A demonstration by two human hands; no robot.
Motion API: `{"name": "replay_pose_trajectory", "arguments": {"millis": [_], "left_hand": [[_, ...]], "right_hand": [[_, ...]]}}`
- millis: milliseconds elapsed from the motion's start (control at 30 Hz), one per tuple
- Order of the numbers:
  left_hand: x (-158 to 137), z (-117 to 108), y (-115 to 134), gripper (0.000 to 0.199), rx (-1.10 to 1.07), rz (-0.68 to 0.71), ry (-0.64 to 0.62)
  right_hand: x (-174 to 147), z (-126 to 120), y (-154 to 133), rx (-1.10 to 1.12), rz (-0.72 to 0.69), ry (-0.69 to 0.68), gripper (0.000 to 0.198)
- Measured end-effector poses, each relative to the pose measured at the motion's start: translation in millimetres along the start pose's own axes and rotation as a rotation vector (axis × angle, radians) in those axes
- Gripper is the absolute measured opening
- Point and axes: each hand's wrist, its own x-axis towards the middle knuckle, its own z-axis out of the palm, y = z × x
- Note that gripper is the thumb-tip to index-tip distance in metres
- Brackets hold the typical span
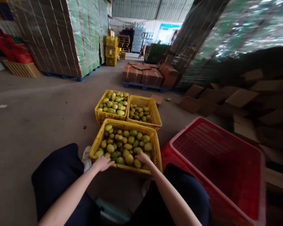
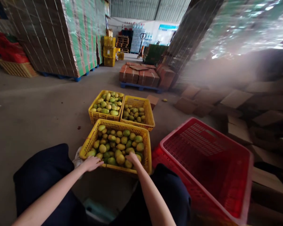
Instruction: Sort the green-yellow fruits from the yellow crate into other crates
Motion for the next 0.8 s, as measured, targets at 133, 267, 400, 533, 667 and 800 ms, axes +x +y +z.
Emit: {"name": "replay_pose_trajectory", "arguments": {"millis": [133,267,400,533,667,800], "left_hand": [[-1,4,-4,0.053,-0.084,-0.007,0.061],[-2,11,-5,0.049,-0.113,-0.009,0.144],[-1,16,-6,0.047,-0.078,-0.009,0.122],[3,20,-10,0.044,-0.118,-0.005,0.128],[3,23,-12,0.042,-0.107,0.003,0.12],[2,21,-14,0.041,-0.165,-0.008,0.122]], "right_hand": [[3,4,19,-0.48,0.075,0.049,0.027],[13,7,26,-0.81,0.103,0.04,0.038],[22,0,29,-0.979,0.141,0.032,0.056],[31,-11,27,-1.002,0.166,0.024,0.059],[32,-15,24,-0.918,0.172,0.051,0.052],[32,-18,13,-0.707,0.175,0.111,0.028]]}}
